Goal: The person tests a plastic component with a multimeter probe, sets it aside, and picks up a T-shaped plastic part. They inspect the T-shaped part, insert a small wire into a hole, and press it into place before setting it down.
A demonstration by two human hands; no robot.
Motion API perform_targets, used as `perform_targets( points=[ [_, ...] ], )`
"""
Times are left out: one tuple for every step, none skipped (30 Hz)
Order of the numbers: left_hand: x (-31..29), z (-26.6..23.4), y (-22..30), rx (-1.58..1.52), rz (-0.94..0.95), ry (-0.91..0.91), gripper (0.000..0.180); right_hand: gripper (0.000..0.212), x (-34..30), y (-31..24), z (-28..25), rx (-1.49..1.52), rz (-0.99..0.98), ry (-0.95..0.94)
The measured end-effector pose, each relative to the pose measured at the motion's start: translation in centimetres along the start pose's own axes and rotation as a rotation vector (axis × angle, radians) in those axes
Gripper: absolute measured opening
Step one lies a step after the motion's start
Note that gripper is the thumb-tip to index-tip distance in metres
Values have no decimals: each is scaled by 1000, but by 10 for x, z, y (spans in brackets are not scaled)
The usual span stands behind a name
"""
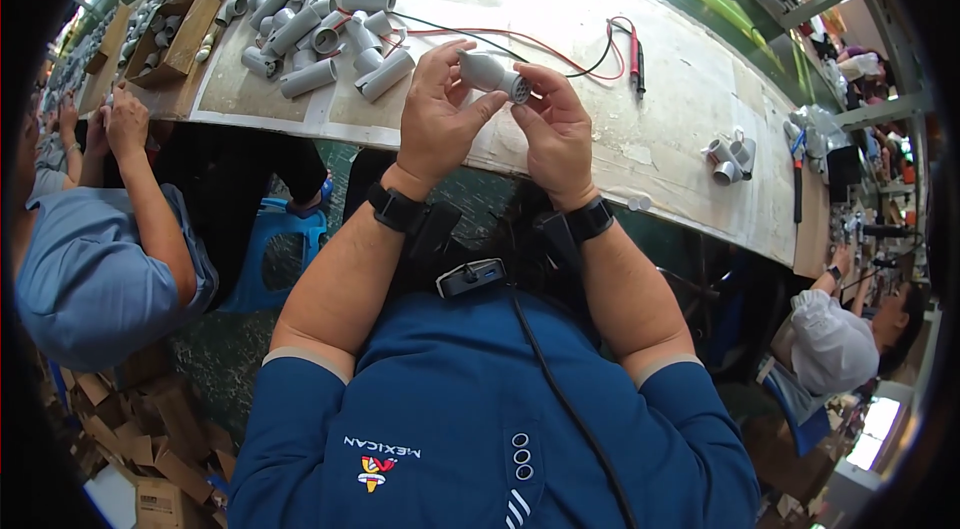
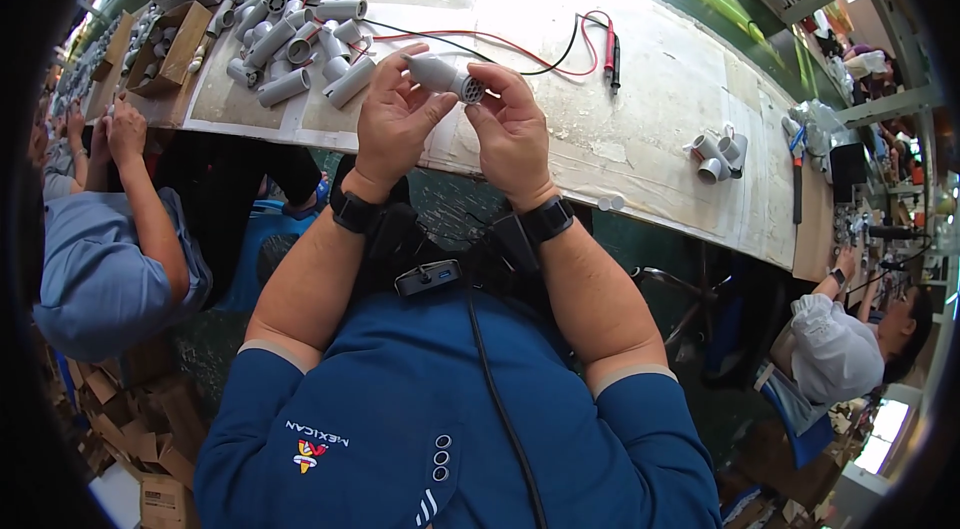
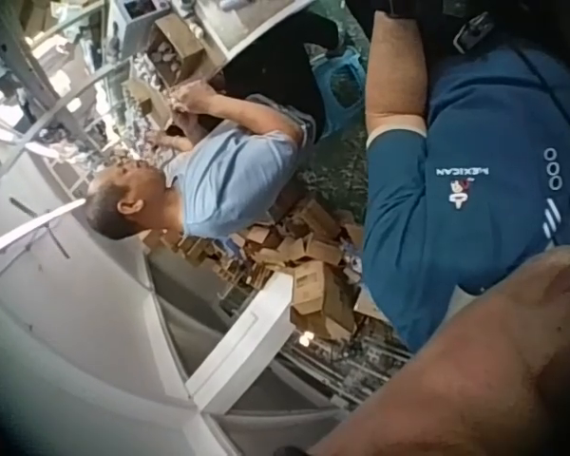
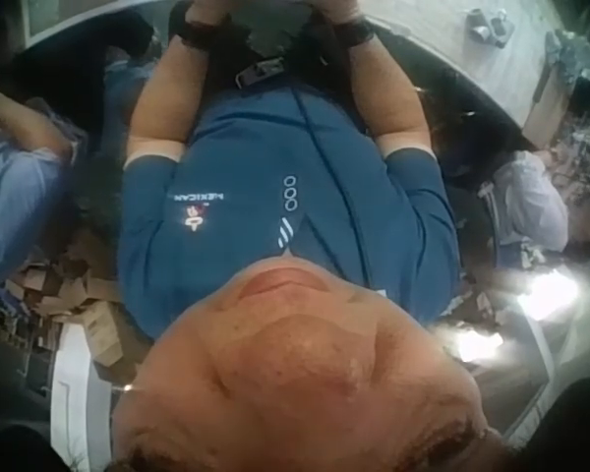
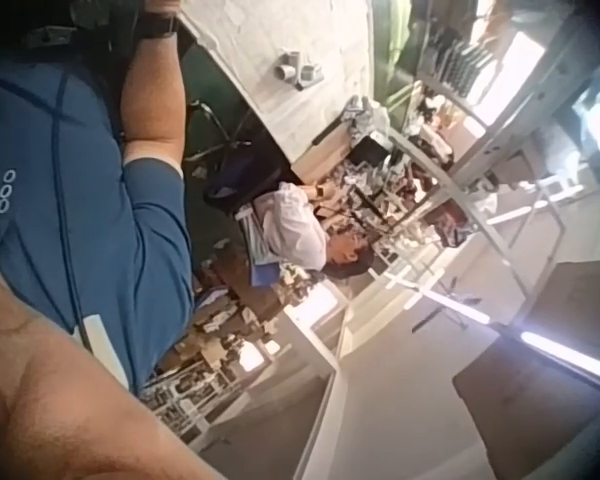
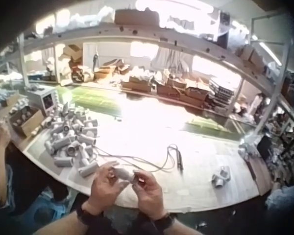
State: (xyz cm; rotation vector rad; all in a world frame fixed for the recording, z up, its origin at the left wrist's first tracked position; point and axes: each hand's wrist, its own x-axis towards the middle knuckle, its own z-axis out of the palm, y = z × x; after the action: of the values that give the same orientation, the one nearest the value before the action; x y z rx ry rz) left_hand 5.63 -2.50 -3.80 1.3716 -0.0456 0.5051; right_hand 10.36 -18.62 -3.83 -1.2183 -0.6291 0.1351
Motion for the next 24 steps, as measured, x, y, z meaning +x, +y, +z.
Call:
perform_targets(
  points=[
    [-1,-2,-1,0,0,1,61,45,0,0,1,22,-6,12],
    [-3,-2,1,86,60,-1,60,45,0,0,0,41,-13,27],
    [-4,-2,4,171,120,-4,58,45,1,0,0,39,-14,29],
    [-5,-1,6,255,181,-7,57,45,1,0,1,52,-1,35],
    [-6,0,5,252,182,-10,57,45,1,0,1,65,12,41],
    [-7,1,2,331,258,11,56,45,1,0,2,77,24,47],
    [-7,3,2,409,335,33,54,45,1,-1,2,74,20,49],
    [-8,5,3,486,412,55,53,45,1,-2,3,95,42,49],
    [-8,6,4,482,416,52,53,45,0,-3,3,116,64,50],
    [-9,6,5,558,450,57,54,45,-1,-3,4,137,86,52],
    [-10,6,6,634,484,62,56,45,-1,-3,4,133,83,55],
    [-11,8,9,709,518,67,58,44,-2,-2,6,127,50,74],
    [-11,9,11,705,520,64,58,44,-3,-2,7,121,17,93],
    [-12,10,13,652,509,28,61,44,-3,-2,7,115,-15,112],
    [-13,11,15,599,498,-8,64,44,-2,-2,5,113,-16,116],
    [-13,12,15,548,485,-44,67,44,-2,-3,4,94,-27,124],
    [-13,12,14,549,482,-45,67,44,-2,-4,5,79,-36,131],
    [-11,11,14,500,458,-38,69,43,-2,-5,6,64,-43,138],
    [-10,10,13,452,433,-29,71,43,-3,-4,7,67,-40,139],
    [-9,9,13,405,409,-21,74,43,-3,-4,7,40,-65,136],
    [-9,8,12,410,405,-21,74,43,-3,-3,8,13,-91,132],
    [-9,7,10,342,323,-15,76,43,-2,-3,8,-14,-118,128],
    [-9,6,9,274,242,-8,77,43,-3,-3,8,-11,-117,128],
    [-8,5,8,207,162,-1,79,43,-4,-4,8,-54,-126,118]
  ],
)
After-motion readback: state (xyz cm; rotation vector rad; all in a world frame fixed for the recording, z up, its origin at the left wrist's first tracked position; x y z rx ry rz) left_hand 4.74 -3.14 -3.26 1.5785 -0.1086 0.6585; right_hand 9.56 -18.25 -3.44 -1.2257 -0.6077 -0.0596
